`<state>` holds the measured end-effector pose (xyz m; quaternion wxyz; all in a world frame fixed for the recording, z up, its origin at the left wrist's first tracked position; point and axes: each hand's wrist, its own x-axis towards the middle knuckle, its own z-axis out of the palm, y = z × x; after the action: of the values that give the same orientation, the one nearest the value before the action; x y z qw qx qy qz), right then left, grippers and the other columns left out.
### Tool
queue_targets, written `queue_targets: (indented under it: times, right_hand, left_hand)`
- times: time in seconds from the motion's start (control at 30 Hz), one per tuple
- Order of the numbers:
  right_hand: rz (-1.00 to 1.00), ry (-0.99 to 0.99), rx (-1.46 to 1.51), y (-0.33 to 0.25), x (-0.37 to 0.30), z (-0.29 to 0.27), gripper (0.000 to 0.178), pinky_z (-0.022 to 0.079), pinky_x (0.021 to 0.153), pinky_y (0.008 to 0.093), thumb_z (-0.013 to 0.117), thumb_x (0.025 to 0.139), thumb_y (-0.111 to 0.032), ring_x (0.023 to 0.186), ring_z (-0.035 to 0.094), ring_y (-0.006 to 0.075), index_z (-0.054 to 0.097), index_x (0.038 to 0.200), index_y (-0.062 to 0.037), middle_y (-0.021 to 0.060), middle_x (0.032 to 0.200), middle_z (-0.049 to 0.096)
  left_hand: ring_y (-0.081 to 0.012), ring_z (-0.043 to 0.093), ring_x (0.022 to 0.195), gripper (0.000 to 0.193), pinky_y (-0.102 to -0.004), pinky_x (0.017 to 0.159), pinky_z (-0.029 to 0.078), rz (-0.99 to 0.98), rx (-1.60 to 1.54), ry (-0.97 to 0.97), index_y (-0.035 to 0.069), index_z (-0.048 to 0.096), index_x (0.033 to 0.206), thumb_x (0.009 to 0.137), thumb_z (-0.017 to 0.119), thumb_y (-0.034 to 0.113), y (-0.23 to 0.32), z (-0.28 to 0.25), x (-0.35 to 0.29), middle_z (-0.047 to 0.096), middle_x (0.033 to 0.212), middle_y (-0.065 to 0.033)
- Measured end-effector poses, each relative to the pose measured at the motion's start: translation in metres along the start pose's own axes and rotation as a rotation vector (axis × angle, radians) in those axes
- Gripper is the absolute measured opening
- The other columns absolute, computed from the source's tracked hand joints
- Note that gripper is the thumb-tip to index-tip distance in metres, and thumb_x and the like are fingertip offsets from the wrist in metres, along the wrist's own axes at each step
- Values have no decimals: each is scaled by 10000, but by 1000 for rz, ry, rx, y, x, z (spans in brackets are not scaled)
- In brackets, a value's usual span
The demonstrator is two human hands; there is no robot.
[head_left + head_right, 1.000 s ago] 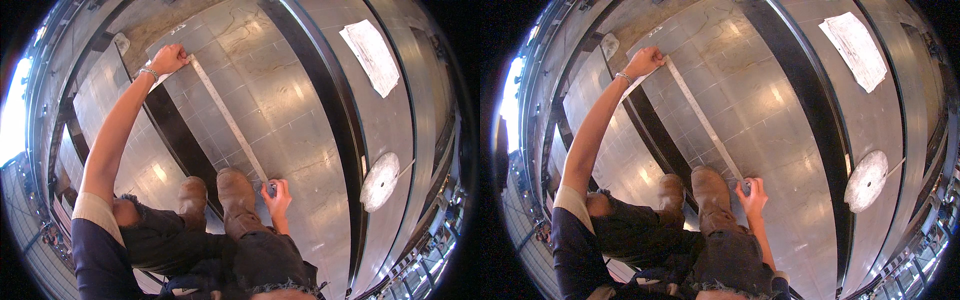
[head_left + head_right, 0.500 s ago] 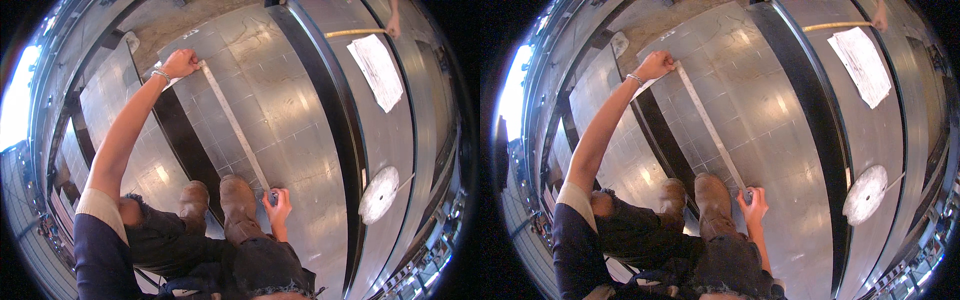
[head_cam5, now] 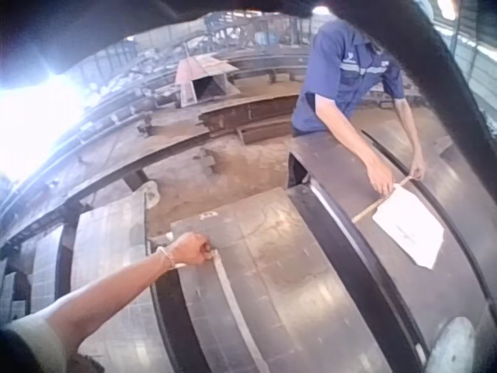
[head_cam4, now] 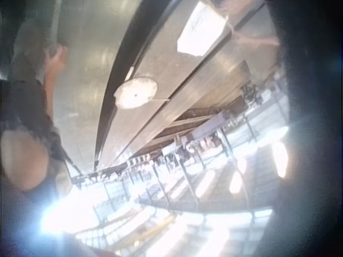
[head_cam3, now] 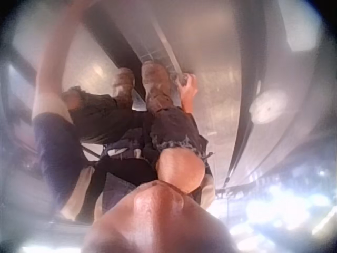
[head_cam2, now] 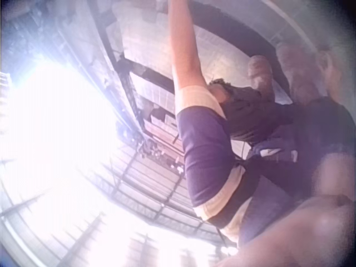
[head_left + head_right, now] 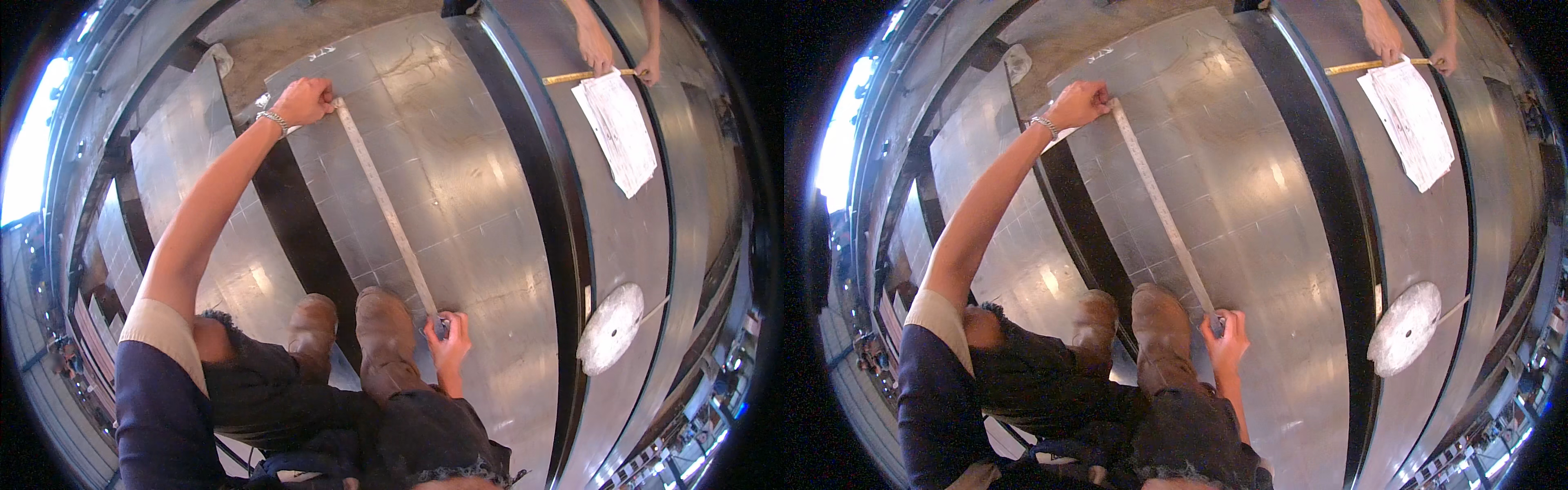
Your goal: The person uses a metal square and a marker to draw straight lines on a large metal sheet. They repeatedly reposition the square and mark along its edges to create a grid pattern. Another person is visible nearby, also marking a separate metal sheet.
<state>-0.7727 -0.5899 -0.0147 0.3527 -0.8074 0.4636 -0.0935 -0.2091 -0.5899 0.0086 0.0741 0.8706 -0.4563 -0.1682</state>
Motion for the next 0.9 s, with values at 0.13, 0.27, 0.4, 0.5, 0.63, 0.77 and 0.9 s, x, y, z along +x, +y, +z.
queue_targets:
  times: [0.13,0.27,0.4,0.5,0.63,0.77,0.9]
  right_hand:
    - [-12,14,7,2,0,0,263,535,614,359,847,776,-198,739,671,232,673,949,-104,58,907,623]
    - [-26,6,-14,0,2,1,269,533,609,357,852,774,-196,744,674,231,670,951,-109,54,907,620]
    - [-19,4,-10,-3,2,-2,272,535,610,355,858,768,-186,737,671,231,669,950,-112,48,911,621]
    - [-14,15,-1,-3,3,-2,271,534,608,351,862,763,-179,725,669,225,672,944,-113,45,907,625]
    - [-16,24,6,-5,4,2,262,535,608,346,864,760,-181,714,669,220,678,933,-115,44,901,630]
    - [-5,18,-1,-3,2,2,256,537,609,346,863,761,-183,712,669,219,680,926,-116,46,901,633]
    - [-94,48,14,-1,4,2,228,498,568,307,830,789,-139,633,596,183,664,931,-70,63,900,625]
  left_hand:
    - [-316,725,882,183,-421,796,558,20,-31,85,80,707,916,804,788,200,6,2,-8,746,871,-111]
    - [-313,729,818,151,-431,767,569,-4,-19,122,88,743,905,799,792,182,4,5,-12,743,842,-103]
    - [-347,719,884,398,-438,814,579,16,55,93,27,742,962,787,806,377,15,6,-16,712,975,-157]
    - [-380,691,994,735,-453,860,582,-27,138,34,-43,699,1051,715,815,599,41,3,-32,639,1105,-206]
    - [-415,629,1131,1056,-484,918,562,-72,201,-13,-79,619,1187,588,821,767,57,5,-48,549,1195,-231]
    - [-416,586,1194,1094,-492,954,548,-114,199,-45,-75,581,1213,570,831,774,63,7,-48,513,1225,-229]
    - [-403,567,1241,1059,-479,929,569,-138,200,-77,-65,574,1197,573,842,748,67,7,-48,498,1269,-232]
